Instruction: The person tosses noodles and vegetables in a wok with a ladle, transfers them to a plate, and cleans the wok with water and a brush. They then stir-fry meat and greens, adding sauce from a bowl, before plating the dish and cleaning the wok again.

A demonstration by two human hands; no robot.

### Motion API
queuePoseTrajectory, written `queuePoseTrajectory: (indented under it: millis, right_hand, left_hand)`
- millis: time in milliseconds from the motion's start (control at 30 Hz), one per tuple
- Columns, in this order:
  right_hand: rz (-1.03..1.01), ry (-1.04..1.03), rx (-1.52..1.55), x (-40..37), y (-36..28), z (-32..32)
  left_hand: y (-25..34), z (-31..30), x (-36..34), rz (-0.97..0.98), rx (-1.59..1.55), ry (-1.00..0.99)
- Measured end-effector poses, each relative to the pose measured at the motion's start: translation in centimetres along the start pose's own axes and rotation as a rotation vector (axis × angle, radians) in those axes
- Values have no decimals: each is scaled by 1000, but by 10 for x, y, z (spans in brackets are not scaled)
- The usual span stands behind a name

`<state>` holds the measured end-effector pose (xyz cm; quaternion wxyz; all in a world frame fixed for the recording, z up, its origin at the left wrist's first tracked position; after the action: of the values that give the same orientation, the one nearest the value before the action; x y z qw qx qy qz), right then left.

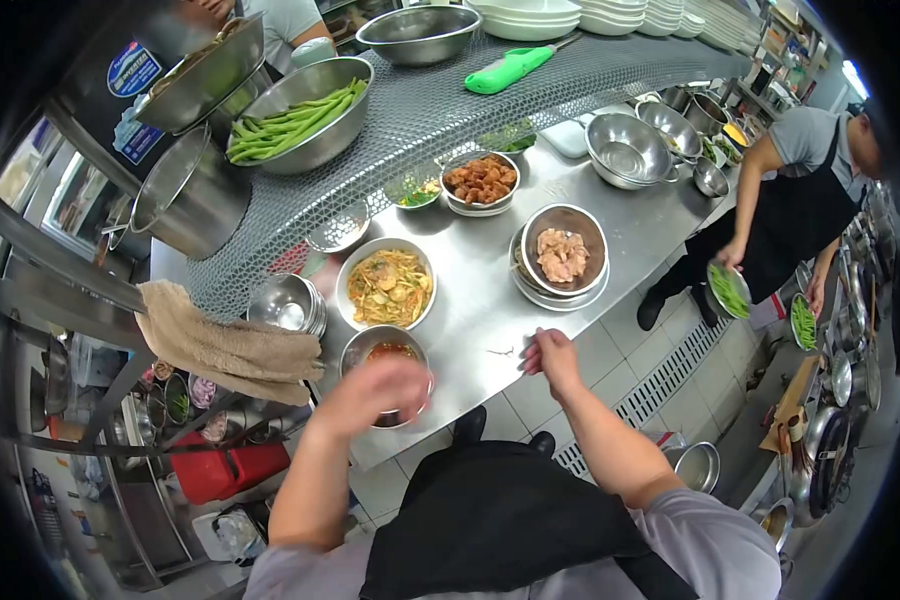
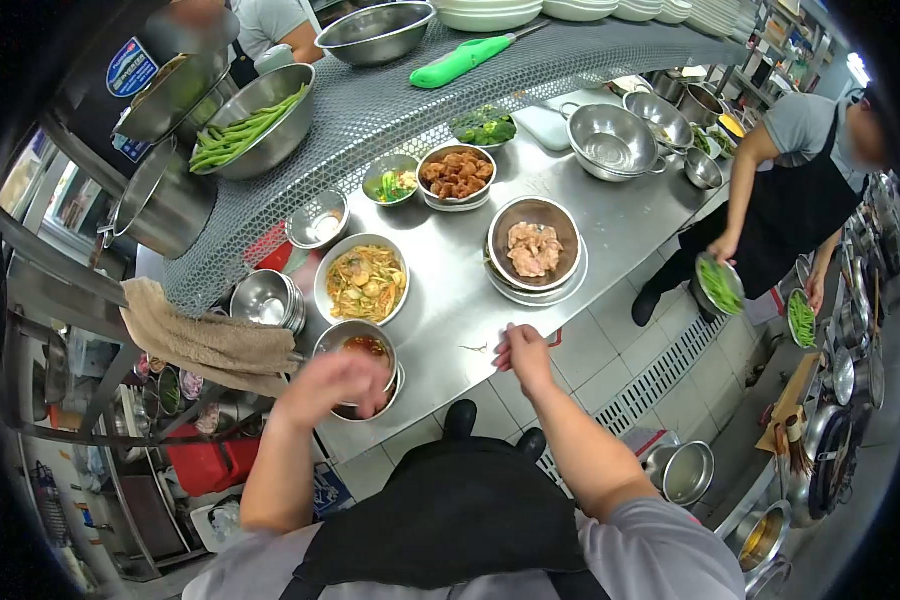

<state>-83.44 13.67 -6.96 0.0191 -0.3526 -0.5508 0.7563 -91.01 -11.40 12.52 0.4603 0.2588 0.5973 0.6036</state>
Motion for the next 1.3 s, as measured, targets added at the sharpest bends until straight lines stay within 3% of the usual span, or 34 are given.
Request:
queuePoseTrajectory:
  millis: [100, 133, 267, 333, 400, 433, 467, 533, 633, 733, 767, 800, 833, 967, 1000, 1067, 1133, 1200, 1300]
  right_hand:
    - [22, -18, 48, -1, 3, 18]
    - [39, -5, 51, -1, 4, 16]
    - [64, 5, 2, -4, 13, 7]
    - [58, 4, -14, -13, 18, -2]
    - [43, -25, -44, -27, 30, -11]
    - [57, -26, -59, -31, 43, -8]
    - [59, -2, -43, -38, 53, -17]
    - [119, -14, -76, -56, 76, -26]
    - [168, 46, -94, -86, 91, -48]
    - [185, 204, -82, -129, 111, -90]
    - [206, 260, -97, -146, 119, -104]
    - [235, 301, -116, -164, 130, -114]
    - [260, 389, -111, -188, 142, -127]
    - [380, 703, -182, -303, 214, -171]
    - [447, 777, -131, -340, 232, -175]
    - [618, 876, 137, -405, 294, -181]
    - [521, 1197, 585, -465, 315, -191]
    - [131, 1541, 942, -500, 320, -223]
    - [-278, 1562, 1059, -509, 297, -275]
  left_hand:
    - [-11, -47, 109, -81, 164, 169]
    - [-21, -66, 146, -62, 69, 251]
    - [-40, -155, 242, -114, 153, 792]
    - [-96, -254, 330, -30, 860, 742]
    - [-105, -269, 303, -198, 48, 986]
    - [-80, -246, 281, -200, -24, 945]
    - [-60, -231, 278, -220, 237, 837]
    - [-97, -237, 282, -318, -131, 869]
    - [-122, -252, 284, -129, -492, 900]
    - [-118, -295, 310, 28, -411, 779]
    - [-123, -336, 328, 132, 117, 661]
    - [-95, -295, 300, -54, -366, 981]
    - [-101, -314, 303, -11, -434, 1062]
    - [-76, -328, 296, 16, -408, 1057]
    - [-80, -349, 311, 92, -421, 923]
    - [-91, -437, 347, 329, 323, 876]
    - [-45, -399, 325, 163, 974, 882]
    - [-18, -380, 311, 157, 1250, 842]
    - [21, -345, 287, 229, 1269, 893]
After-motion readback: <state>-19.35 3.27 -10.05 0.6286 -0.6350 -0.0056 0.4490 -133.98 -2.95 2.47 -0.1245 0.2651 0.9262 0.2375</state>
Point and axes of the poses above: each hand's wrist, its own x-axis towards the middle knuckle, its own z-axis out of the palm, y = z × x, the point moved 8 cm from there along x, towards the middle knuckle, and after that the axes turned 1 degree about -y, right-handed, at the moved point
